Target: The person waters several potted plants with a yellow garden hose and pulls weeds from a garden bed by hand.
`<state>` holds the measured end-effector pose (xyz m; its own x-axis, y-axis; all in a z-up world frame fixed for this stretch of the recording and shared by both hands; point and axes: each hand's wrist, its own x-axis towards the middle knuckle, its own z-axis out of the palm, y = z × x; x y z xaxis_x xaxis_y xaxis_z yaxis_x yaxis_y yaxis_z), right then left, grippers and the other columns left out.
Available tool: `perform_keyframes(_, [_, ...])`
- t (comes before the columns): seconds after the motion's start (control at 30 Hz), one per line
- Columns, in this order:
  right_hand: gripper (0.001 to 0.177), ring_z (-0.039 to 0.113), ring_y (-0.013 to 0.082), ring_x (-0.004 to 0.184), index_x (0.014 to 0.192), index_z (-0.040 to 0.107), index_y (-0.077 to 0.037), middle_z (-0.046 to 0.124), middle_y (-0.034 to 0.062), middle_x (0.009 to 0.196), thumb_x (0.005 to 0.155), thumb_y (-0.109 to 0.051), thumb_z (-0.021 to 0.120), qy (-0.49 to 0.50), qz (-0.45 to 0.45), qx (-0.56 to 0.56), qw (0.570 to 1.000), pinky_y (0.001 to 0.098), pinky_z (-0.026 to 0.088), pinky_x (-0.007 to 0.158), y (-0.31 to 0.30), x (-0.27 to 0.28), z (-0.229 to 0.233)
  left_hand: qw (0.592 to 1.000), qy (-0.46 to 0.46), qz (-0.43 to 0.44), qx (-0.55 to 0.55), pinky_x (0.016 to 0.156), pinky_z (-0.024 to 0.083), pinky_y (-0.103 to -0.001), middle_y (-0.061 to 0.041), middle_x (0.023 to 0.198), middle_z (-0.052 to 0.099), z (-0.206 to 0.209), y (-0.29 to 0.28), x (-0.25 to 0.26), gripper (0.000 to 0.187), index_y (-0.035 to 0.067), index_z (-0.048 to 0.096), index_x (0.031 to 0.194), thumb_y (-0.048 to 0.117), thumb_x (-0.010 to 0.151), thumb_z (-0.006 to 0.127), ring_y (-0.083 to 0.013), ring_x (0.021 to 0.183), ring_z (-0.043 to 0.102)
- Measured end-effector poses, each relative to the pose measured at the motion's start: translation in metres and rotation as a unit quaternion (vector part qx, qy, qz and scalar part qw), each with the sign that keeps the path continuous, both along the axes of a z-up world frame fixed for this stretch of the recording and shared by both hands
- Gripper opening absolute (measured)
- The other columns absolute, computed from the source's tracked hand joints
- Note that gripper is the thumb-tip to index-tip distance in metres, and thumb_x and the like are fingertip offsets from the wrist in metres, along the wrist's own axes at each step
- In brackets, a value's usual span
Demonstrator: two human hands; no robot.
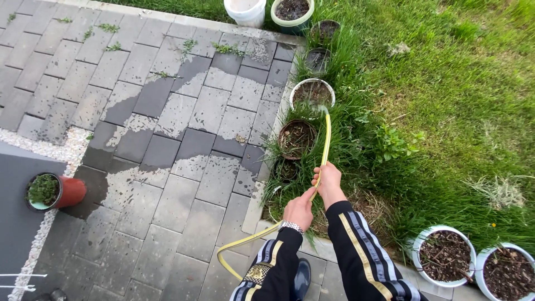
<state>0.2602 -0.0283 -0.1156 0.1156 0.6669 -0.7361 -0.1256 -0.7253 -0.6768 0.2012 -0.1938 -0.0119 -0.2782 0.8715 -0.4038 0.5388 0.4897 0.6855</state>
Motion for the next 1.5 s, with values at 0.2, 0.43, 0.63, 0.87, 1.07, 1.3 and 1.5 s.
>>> perform_keyframes(0.2, [0.045,0.056,0.0182,0.052,0.143,0.051,-0.008,0.066,0.0155,0.078,0.098,-0.011,0.049,0.007,-0.009,0.019,1.000,0.0298,0.045,0.036,0.009,-0.008,0.018,1.000,0.000,0.009,0.020,0.095,0.055,-0.053,-0.017,0.108,0.071,0.007,0.007,-0.003,0.050,0.042,0.049,0.148,0.023,0.103,0.047,-0.0438,0.108,0.068])
perform_keyframes(0.43, [0.046,0.055,0.0186,0.053,0.145,0.048,-0.005,0.065,0.0153,0.077,0.100,-0.012,0.049,0.006,-0.009,0.024,1.000,0.0301,0.045,0.037,0.006,-0.003,0.034,1.000,0.001,0.002,0.023,0.095,0.055,-0.053,-0.016,0.107,0.072,0.013,0.006,-0.001,0.050,0.046,0.049,0.147,0.023,0.102,0.048,-0.0424,0.107,0.069])
perform_keyframes(0.63, [0.047,0.054,0.0173,0.053,0.147,0.046,-0.003,0.064,0.0149,0.077,0.101,-0.011,0.046,0.012,0.005,0.015,1.000,0.0287,0.045,0.038,-0.009,0.003,0.044,0.999,-0.007,0.012,0.030,0.093,0.056,-0.053,-0.018,0.108,0.072,0.013,-0.006,0.009,0.050,0.040,0.049,0.149,0.020,0.103,0.048,-0.0439,0.107,0.069])
perform_keyframes(0.87, [0.048,0.055,0.0182,0.051,0.146,0.048,-0.003,0.065,0.0145,0.074,0.099,-0.011,0.046,-0.006,0.051,-0.012,0.999,0.0313,0.046,0.036,-0.056,0.015,0.029,0.999,-0.013,0.026,0.015,0.092,0.056,-0.054,-0.020,0.104,0.072,0.005,-0.054,0.026,0.051,0.041,0.050,0.148,0.019,0.102,0.046,-0.0440,0.106,0.070])
perform_keyframes(1.07, [0.031,0.048,0.0207,0.045,0.122,0.054,0.001,0.064,0.0177,0.071,0.095,-0.011,0.044,-0.040,0.000,-0.105,0.994,0.0349,0.037,0.033,-0.119,0.024,0.012,1.000,0.022,0.012,0.003,0.081,0.052,-0.058,-0.019,0.097,0.072,-0.003,-0.113,0.040,0.054,0.040,0.055,0.143,0.015,0.096,0.049,-0.0453,0.094,0.067])
perform_keyframes(1.3, [0.023,0.041,0.0170,0.047,0.113,0.057,0.000,0.060,0.0143,0.077,0.100,-0.010,0.041,-0.026,0.016,-0.134,0.991,0.0301,0.029,0.036,-0.187,0.029,0.072,1.000,0.025,0.007,-0.011,0.069,0.047,-0.061,-0.021,0.095,0.070,0.014,-0.175,0.049,0.058,0.034,0.056,0.142,0.008,0.090,0.051,-0.0497,0.087,0.063])
perform_keyframes(1.5, [0.046,0.052,0.0189,0.044,0.137,0.049,0.002,0.062,0.0180,0.069,0.093,-0.007,0.040,-0.030,0.007,-0.061,0.998,0.0320,0.039,0.032,-0.239,0.054,0.001,0.999,0.025,-0.001,-0.028,0.095,0.056,-0.052,-0.014,0.108,0.071,0.036,-0.235,0.058,0.050,0.048,0.054,0.143,0.026,0.100,0.042,-0.0380,0.111,0.069])
